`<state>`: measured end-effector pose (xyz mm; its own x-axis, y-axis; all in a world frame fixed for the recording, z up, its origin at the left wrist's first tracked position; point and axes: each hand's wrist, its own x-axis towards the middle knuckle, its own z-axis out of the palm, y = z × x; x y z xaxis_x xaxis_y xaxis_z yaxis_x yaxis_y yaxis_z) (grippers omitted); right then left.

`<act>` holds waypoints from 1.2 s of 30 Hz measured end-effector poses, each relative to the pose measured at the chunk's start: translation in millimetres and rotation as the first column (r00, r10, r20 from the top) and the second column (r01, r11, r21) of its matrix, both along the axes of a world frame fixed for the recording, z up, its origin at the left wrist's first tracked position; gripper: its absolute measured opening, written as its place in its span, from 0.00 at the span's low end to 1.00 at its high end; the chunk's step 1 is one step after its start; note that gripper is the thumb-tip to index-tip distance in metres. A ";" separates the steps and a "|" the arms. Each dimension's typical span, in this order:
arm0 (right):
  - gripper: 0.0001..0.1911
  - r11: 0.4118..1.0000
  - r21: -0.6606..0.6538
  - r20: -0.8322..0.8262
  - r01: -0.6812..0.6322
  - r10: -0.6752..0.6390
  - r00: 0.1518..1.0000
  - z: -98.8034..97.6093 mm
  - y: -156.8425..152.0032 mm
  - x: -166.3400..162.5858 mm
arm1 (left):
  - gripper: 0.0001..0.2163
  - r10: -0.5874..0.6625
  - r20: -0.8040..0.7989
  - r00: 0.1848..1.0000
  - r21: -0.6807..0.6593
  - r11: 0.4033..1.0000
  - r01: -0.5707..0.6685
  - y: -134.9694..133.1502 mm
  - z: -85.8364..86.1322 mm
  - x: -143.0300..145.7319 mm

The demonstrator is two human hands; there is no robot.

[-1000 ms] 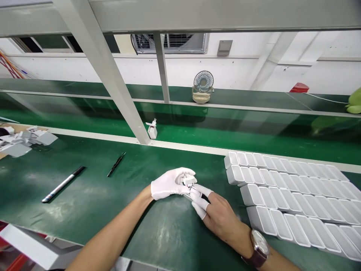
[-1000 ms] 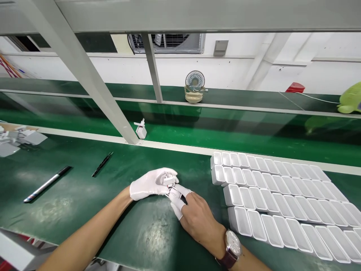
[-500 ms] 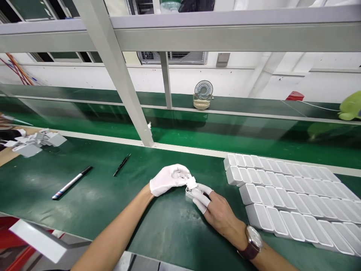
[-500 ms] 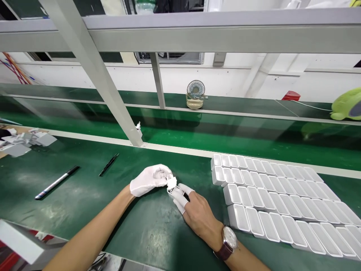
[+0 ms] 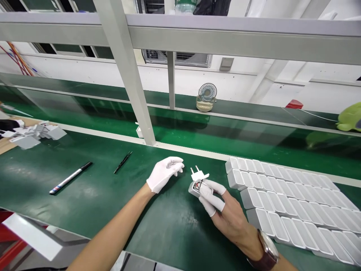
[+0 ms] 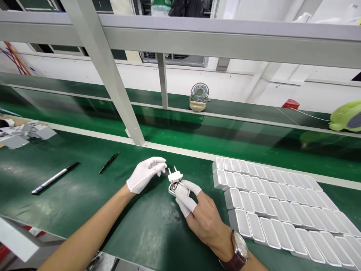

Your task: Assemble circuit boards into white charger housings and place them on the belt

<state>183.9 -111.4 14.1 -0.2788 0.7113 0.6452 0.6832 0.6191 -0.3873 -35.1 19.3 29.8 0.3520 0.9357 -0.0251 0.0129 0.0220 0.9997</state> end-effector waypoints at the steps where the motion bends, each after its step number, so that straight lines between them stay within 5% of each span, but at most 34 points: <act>1: 0.30 1.000 -0.012 0.005 -0.020 0.020 1.000 -2.4 -0.7 -1.0 | 0.17 0.009 0.009 1.000 0.005 1.000 -0.010 -1.5 2.1 -0.1; 6: 0.24 0.980 -0.183 0.140 -0.083 0.110 0.984 -28.4 -4.4 -5.6 | 0.17 -0.026 -0.008 1.000 -0.004 1.000 0.026 -9.1 7.1 5.5; 11: 0.22 0.985 -0.164 0.118 -0.047 0.067 0.991 -37.4 -6.3 -7.0 | 0.18 -0.081 -0.081 0.993 -0.042 0.996 0.077 -13.5 8.8 11.9; 21: 0.24 0.975 -0.219 0.013 -0.041 0.045 0.999 -32.7 -5.9 -8.5 | 0.18 -0.151 -0.112 0.982 -0.057 0.988 0.145 -15.7 6.0 15.9; 24: 0.22 0.951 -0.298 -0.202 -0.082 0.022 0.979 -37.2 -4.9 -10.9 | 0.17 -0.173 -0.134 0.976 -0.026 0.985 0.172 -17.2 1.8 16.5; 26: 0.19 0.909 -0.392 -0.472 -0.139 -0.070 0.879 -37.9 -2.2 -11.7 | 0.18 -0.160 -0.176 0.971 0.087 0.980 0.178 -20.8 -0.9 17.6; 28: 0.18 0.821 -0.493 -0.734 -0.287 -0.216 0.644 -35.2 1.5 -11.2 | 0.26 -0.126 -0.260 0.958 0.272 0.942 0.197 -26.9 -3.5 19.9; 30: 0.19 0.702 -0.507 -0.858 -0.500 -0.358 0.368 -30.2 4.9 -9.8 | 0.40 -0.111 -0.352 0.930 0.437 0.859 0.268 -35.0 -6.0 24.1; 32: 0.18 0.598 -0.443 -0.877 -0.667 -0.443 0.185 -25.2 6.6 -9.0 | 0.46 -0.106 -0.409 0.906 0.544 0.769 0.335 -43.5 -8.3 30.0; 36: 0.17 0.509 -0.357 -0.860 -0.783 -0.506 0.063 -20.1 4.7 -12.0 | 0.35 -0.053 -0.401 0.915 0.693 0.635 0.341 -53.5 -11.7 41.1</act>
<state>171.9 -106.7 -6.1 -0.1758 0.9524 -0.2492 -0.6815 -0.3004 -0.6673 6.0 -34.3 18.1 0.6351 0.5950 0.4926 0.2374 -0.7572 0.6085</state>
